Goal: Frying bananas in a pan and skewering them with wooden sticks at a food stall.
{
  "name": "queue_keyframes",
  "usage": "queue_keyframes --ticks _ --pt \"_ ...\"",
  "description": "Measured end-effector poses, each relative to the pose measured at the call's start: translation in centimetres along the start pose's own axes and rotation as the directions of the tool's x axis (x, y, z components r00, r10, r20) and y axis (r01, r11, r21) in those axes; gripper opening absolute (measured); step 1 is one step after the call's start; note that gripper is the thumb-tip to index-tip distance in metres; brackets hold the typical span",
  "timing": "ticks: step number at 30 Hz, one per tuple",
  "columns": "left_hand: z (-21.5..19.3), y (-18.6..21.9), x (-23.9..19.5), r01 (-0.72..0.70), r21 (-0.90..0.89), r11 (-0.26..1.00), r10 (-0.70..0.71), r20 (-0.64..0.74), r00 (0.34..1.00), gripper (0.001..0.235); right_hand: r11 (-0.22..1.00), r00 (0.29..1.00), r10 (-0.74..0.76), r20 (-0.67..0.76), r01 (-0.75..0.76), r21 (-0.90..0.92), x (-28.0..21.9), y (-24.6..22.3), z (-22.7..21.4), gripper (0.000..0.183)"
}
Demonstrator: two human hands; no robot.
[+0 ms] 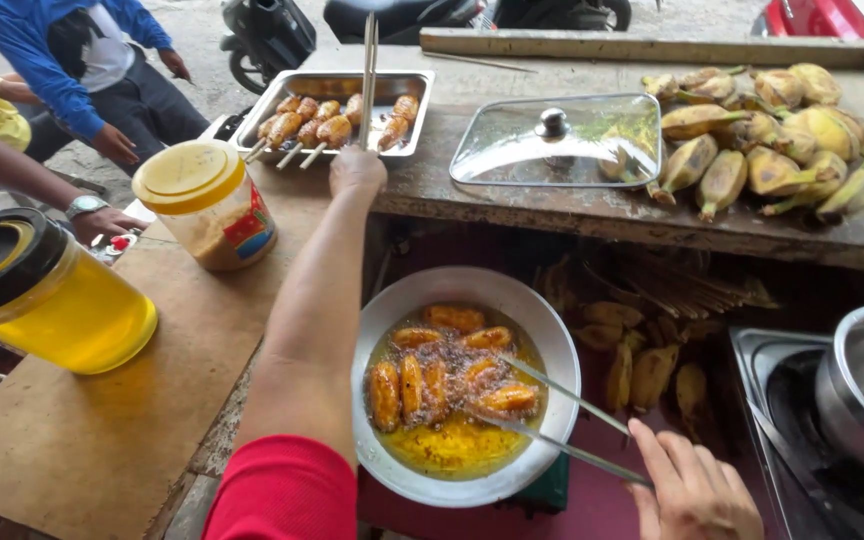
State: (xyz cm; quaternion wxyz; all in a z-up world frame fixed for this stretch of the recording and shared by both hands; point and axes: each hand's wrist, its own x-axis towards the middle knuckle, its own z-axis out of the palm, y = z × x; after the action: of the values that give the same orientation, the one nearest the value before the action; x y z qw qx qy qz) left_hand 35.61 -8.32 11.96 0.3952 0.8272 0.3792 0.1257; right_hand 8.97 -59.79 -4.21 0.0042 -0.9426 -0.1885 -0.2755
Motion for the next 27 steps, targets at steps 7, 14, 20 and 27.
queue_keyframes --ticks 7,14,20,27 --pt "-6.4 -4.7 -5.3 -0.354 0.084 0.931 0.363 -0.135 0.922 0.042 0.99 0.988 -0.142 -0.062 0.141 -0.023 0.8 -0.3 -3.4 0.088" --pt "-10.7 -18.0 -13.4 -0.184 -0.587 0.788 0.364 0.203 0.909 0.022 0.96 0.976 -0.21 -0.063 0.193 -0.203 2.3 -2.1 -8.6 0.08" --pt "-12.8 -27.6 -14.1 -0.36 -0.655 0.665 0.44 -0.046 0.897 0.024 0.892 0.949 -0.31 -0.061 0.268 -0.363 3.3 -3.6 -11.9 0.065" --pt "-14.0 -27.3 -13.2 -0.37 -0.79 0.489 0.473 -0.117 0.873 0.024 0.747 0.873 -0.486 0.041 0.44 -0.498 4.3 -6.2 -12.1 0.036"
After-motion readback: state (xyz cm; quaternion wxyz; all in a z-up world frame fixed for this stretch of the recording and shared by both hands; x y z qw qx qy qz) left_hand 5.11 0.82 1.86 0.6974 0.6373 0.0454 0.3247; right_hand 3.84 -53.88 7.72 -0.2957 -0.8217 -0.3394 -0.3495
